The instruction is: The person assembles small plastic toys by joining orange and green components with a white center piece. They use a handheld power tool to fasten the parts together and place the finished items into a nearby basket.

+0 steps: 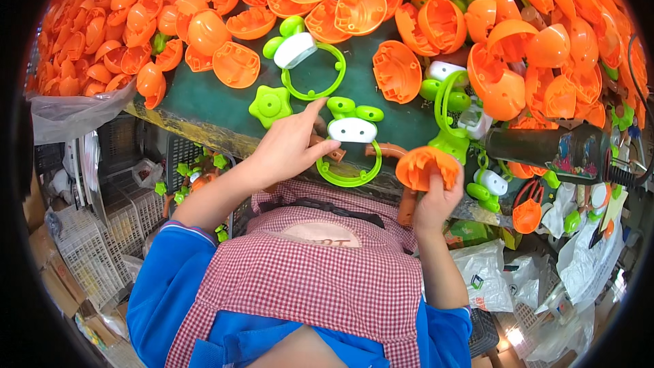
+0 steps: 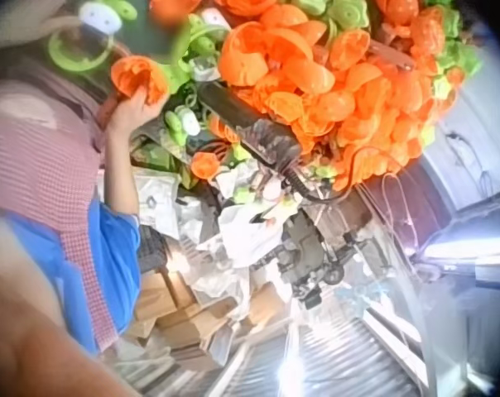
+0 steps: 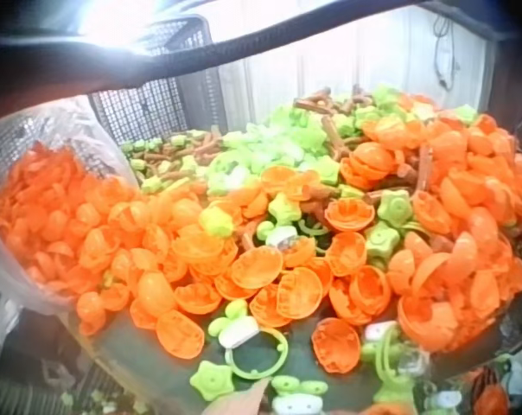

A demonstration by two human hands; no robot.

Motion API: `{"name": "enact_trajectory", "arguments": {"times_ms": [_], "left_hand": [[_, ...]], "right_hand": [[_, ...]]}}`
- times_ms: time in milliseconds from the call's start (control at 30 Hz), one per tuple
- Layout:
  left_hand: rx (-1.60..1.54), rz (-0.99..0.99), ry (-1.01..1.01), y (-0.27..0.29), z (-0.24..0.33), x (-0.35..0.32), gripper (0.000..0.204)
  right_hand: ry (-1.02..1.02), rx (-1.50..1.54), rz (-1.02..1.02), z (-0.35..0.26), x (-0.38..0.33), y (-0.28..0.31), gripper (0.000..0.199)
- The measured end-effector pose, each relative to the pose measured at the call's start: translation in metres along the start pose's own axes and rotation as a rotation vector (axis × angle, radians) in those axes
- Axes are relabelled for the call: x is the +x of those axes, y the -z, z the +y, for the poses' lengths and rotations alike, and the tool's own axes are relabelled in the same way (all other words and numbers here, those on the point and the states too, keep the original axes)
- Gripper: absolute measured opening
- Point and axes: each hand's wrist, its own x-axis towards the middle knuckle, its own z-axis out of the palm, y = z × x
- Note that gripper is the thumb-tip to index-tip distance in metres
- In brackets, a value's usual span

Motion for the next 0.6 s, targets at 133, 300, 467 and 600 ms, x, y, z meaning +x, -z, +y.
{"name": "enact_trajectory", "arguments": {"times_ms": [133,300,467,600], "left_hand": [[-0.400,-0.287,0.179,-0.007,0.002,0.027,0.078],[-0.473,-0.180,0.043,-0.020,-0.009,0.023,0.080],[-0.883,-0.369,0.214,0.005,-0.003,0.038,0.055],[-1.005,-0.441,0.213,0.012,-0.004,0.044,0.054]], "right_hand": [[-0.007,-0.028,0.004,0.007,0.014,0.011,0.017],[-0.092,0.131,-0.157,0.000,0.004,0.004,0.018],[0.120,-0.258,-0.953,-0.019,-0.013,0.001,0.039],[-0.756,-0.230,-0.852,-0.043,-0.018,-0.037,0.052]]}}
